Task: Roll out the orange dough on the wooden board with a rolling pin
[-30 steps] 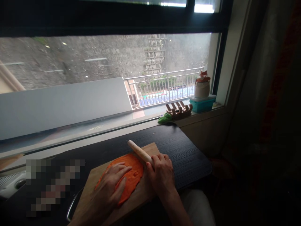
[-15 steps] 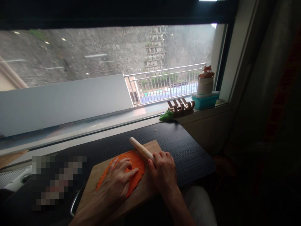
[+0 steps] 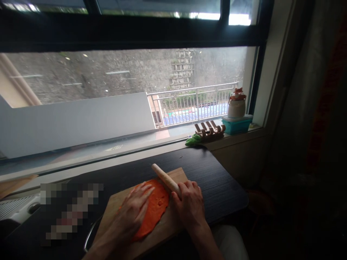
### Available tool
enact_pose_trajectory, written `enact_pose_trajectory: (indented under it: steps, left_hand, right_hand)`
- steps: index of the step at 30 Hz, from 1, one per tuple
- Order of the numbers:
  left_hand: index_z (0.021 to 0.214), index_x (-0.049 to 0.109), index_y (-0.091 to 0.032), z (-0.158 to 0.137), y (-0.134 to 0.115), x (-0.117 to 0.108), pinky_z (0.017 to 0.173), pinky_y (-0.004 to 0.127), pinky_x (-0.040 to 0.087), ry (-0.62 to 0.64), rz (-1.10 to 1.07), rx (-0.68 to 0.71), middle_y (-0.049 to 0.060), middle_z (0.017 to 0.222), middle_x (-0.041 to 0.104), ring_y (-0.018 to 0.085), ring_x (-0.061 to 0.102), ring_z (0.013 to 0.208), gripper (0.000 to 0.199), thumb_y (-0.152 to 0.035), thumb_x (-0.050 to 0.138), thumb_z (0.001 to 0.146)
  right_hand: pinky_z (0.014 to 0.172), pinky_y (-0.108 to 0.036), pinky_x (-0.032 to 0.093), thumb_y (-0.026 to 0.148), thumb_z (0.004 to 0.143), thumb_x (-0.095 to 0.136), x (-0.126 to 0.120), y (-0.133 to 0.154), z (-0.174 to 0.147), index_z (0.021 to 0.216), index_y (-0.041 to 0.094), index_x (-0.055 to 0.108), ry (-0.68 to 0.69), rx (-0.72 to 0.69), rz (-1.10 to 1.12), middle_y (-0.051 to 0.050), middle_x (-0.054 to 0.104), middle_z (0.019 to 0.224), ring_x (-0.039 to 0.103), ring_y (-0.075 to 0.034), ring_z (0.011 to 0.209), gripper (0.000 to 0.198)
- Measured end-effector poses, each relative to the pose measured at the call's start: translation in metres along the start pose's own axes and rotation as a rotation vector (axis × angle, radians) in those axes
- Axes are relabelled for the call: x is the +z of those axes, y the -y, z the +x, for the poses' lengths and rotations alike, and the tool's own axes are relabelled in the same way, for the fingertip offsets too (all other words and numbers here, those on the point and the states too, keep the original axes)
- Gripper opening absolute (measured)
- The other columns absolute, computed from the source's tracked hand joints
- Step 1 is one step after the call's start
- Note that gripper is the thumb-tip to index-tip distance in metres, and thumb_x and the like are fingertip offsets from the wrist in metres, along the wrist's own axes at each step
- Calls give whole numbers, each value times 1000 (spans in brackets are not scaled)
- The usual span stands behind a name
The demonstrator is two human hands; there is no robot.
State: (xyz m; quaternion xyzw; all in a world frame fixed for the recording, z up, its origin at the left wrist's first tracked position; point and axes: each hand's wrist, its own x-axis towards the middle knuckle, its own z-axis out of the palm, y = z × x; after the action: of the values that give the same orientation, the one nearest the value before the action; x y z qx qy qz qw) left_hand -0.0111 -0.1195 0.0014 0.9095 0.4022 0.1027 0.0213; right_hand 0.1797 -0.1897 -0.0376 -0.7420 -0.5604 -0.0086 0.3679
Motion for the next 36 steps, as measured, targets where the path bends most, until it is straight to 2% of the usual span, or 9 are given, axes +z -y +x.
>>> enact_pose_trajectory:
  steps: [5,8,10,13,17,22,30,33,36]
  left_hand:
    - [135,47,-17,-11,30,8,112,54,24,105,-33,-50,9,143,44,26,35,135,49,-32,30,92]
    - [125,58,-20,-5,37,-5,111,52,25,128,-132,-14,7,136,53,25,43,129,45,-33,31,91]
    - [116,65,-20,0,45,-23,107,44,35,153,-300,-26,5,126,62,25,53,120,44,-36,32,91]
    - [112,66,-18,1,59,-51,93,34,48,17,-510,-104,4,113,69,22,61,106,44,-41,35,90]
    - [109,67,-19,-6,70,-63,97,36,44,-259,-384,-68,7,114,67,21,57,109,36,-32,43,86]
    - [114,64,-25,-2,75,-42,103,39,35,-139,-279,82,3,116,66,19,55,111,34,-23,48,84]
    - [78,65,-20,-22,63,-23,84,34,41,-257,-62,30,3,85,62,17,54,84,28,-22,40,90]
    - [77,63,-18,-5,61,-16,82,35,42,-288,11,-37,5,84,61,19,54,86,25,-20,41,89]
    - [74,64,-16,30,62,-8,81,37,43,-260,16,-140,9,87,63,23,56,90,30,-24,40,90]
  right_hand:
    - [84,-34,37,31,87,55,5,-2,1,97,23,65,-22,-45,-58,-4,62,95,52,-22,94,16]
    - [86,-37,36,32,88,52,5,-5,2,95,23,65,-29,-85,-103,-5,62,92,53,-22,92,17]
    - [86,-38,36,33,89,50,1,-11,2,92,22,66,5,-111,-84,-5,63,89,54,-23,90,19]
    - [79,-35,41,38,91,45,-7,-23,3,94,22,66,124,-133,76,-5,63,88,56,-22,86,27]
    - [80,-32,45,45,91,42,-11,-25,13,97,22,66,276,-217,245,-7,63,91,57,-21,87,34]
    - [82,-32,44,42,90,46,4,1,37,94,23,67,436,-418,190,-6,63,92,54,-21,91,28]
    - [81,-32,38,36,96,38,18,30,31,74,24,57,158,-505,-71,-3,61,82,54,-18,83,32]
    - [83,-35,37,32,96,34,26,37,40,87,23,61,-3,-482,-194,-5,62,89,55,-21,87,30]
    - [81,-38,37,31,95,33,34,33,63,97,22,63,-16,-444,-297,-7,63,96,55,-23,91,31]
